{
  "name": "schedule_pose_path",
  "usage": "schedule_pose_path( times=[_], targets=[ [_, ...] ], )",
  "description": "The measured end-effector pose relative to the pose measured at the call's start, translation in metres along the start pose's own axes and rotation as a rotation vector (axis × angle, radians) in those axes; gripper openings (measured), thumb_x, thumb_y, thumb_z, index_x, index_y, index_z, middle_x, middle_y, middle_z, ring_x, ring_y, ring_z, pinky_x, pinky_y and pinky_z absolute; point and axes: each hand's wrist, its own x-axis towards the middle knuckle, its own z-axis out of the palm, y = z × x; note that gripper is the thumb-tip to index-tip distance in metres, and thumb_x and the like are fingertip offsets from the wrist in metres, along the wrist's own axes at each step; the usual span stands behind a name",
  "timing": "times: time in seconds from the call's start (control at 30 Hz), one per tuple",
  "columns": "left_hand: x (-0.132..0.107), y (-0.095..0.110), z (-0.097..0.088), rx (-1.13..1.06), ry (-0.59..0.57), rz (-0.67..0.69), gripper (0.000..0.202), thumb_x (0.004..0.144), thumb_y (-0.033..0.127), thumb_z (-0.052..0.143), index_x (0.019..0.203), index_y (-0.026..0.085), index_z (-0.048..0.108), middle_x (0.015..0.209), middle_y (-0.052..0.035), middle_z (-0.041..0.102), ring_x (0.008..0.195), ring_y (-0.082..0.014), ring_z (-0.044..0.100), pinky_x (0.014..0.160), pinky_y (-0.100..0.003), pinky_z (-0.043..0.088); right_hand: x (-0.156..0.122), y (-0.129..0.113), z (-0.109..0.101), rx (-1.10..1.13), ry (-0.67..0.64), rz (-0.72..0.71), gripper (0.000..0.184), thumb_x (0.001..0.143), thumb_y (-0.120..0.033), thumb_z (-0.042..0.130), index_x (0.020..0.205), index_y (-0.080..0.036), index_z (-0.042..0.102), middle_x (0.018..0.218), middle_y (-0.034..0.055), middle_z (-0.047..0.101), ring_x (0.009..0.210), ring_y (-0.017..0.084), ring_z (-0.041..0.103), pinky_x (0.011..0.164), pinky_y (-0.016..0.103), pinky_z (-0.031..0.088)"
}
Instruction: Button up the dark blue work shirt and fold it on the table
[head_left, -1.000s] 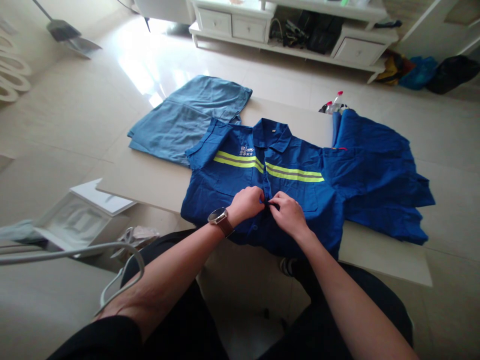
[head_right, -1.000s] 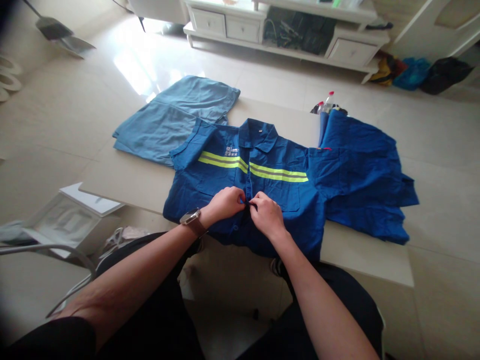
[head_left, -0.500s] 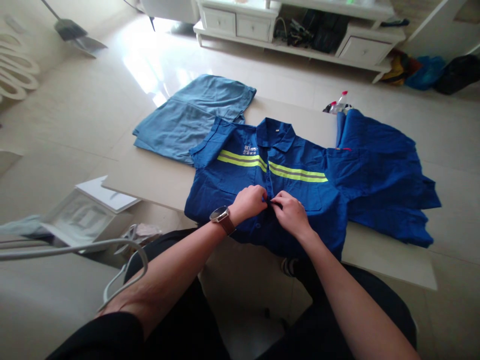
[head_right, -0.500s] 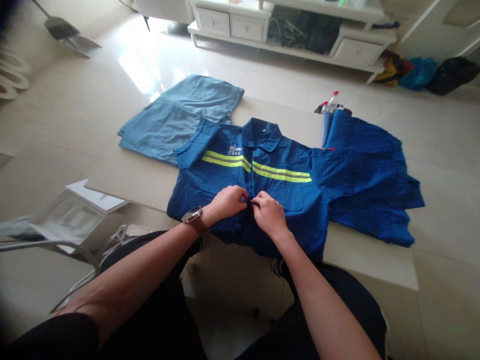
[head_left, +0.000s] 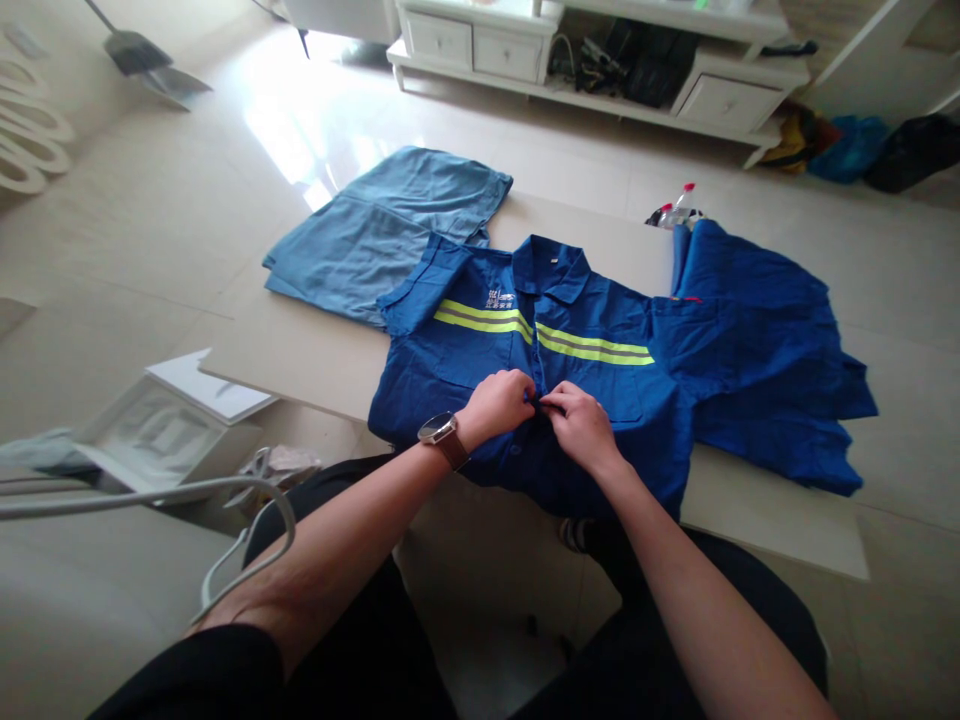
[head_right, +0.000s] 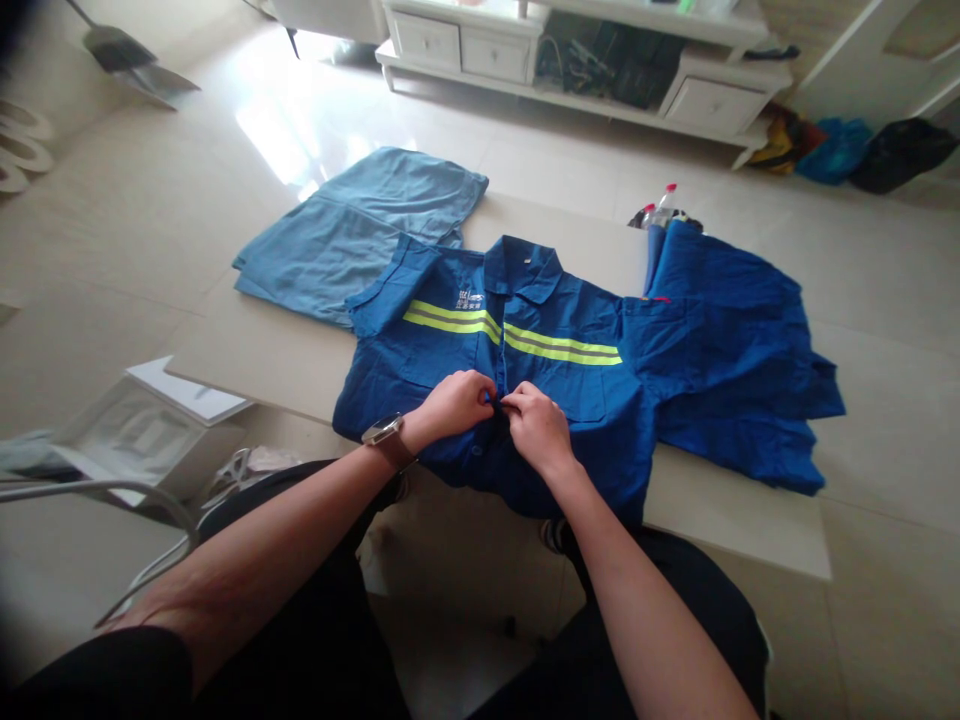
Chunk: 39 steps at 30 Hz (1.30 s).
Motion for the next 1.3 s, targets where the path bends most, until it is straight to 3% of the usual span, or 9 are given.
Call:
schedule_pose_path(
  times=[0.43,0.63,1.3],
  targets=[
    [-0.001,0.0039,0.0004,0.071,-0.006,-0.004,0.026,0.084,0.022,0.062,0.105,0.025,0.078,0.099,-0.0084,0.077,0.097,-0.0245,0.071,0.086,-0.031,0.053,-0.0018,-0.0029,-0.0009,-0.085,-0.056,0.005,0.015,0.092,-0.027,0.068,0.102,-0.025,0.079,0.106,0.0029,0.07,0.093,0.018,0.066,0.079,0.028,0.046],
    [-0.0015,0.0034,0.002,0.06,0.008,0.009,0.027,0.083,0.021,0.061,0.104,0.024,0.078,0.097,-0.0075,0.077,0.095,-0.0242,0.072,0.084,-0.031,0.053,-0.0024,-0.005,0.0007,-0.089,-0.051,-0.021,0.021,0.096,-0.021,0.059,0.097,-0.025,0.079,0.103,0.0031,0.069,0.091,0.018,0.065,0.075,0.028,0.043],
    [-0.0028,0.0046,0.0011,0.08,0.017,0.052,0.024,0.082,0.02,0.061,0.098,0.024,0.078,0.092,-0.0077,0.077,0.091,-0.025,0.072,0.08,-0.032,0.052,-0.0012,-0.0034,0.0009,-0.061,-0.024,-0.01,0.02,0.095,-0.021,0.059,0.095,-0.026,0.079,0.101,0.0024,0.07,0.09,0.018,0.065,0.074,0.027,0.044]
  ],
)
